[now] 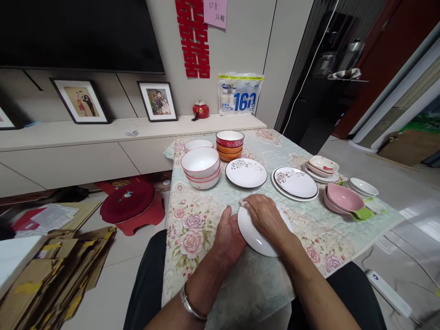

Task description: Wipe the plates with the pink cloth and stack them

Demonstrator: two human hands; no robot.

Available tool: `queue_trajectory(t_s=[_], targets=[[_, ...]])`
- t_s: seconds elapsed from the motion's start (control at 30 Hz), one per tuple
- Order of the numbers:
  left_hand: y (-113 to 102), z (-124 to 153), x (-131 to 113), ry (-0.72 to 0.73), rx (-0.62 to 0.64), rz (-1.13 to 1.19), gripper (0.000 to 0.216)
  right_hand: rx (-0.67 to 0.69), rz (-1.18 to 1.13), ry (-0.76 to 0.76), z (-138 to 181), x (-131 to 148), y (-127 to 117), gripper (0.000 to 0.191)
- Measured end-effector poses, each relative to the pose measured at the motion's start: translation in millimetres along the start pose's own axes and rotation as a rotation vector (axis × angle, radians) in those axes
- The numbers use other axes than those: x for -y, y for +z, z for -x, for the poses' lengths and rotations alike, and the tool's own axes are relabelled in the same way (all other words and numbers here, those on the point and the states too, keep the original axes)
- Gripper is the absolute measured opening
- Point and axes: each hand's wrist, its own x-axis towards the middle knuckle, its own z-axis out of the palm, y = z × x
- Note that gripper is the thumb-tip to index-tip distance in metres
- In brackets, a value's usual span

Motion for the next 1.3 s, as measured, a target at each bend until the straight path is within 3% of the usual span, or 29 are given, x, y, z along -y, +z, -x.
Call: queue_trajectory(t_s=[0.3,0.53,0.73,0.93,1.0,1.13,1.2,1.3], targets=[[5.3,3.3,-1.3,0.013,0.003,-0.058,0.046,0.013,0.229,0.160,27.0,-36.0,-19.0,0.031],[7.7,3.7,0.5,0.058,0.019,-0.068,0.038,-0.155,0.331,0.107,28.8,-22.7,-9.8,0.027],[8.0,4.1,-1.3,0.031,0.045,-0.030,0.042,-0.059,0.092,-0.039,33.9,7.9,-18.5,0.023],[7.0,4.9,-1.0,0.033,0.047,-0.051,0.039,0.197,-0.228,-0.137,44.4,-16.6,-49.6,0.023],[7.8,4.8,-0.2,0.036,0.057,-0.059,0.039,0.184,-0.216,-0.065,42.5,-25.7,-48.2,0.023],[7.9,3.3,1.1,0.060,0.066,-0.054,0.038,-0.034,-0.049,0.093,30.6,-20.4,-27.5,0.018],[6.7,2.4,1.1,0.066,0.064,-0.041,0.038,-0.085,-0.045,0.053,26.3,-10.8,-19.9,0.018],[4.6,1.9,0.4,0.053,0.065,-0.036,0.037,-0.005,-0.167,-0.108,27.8,-1.9,-23.6,0.017]])
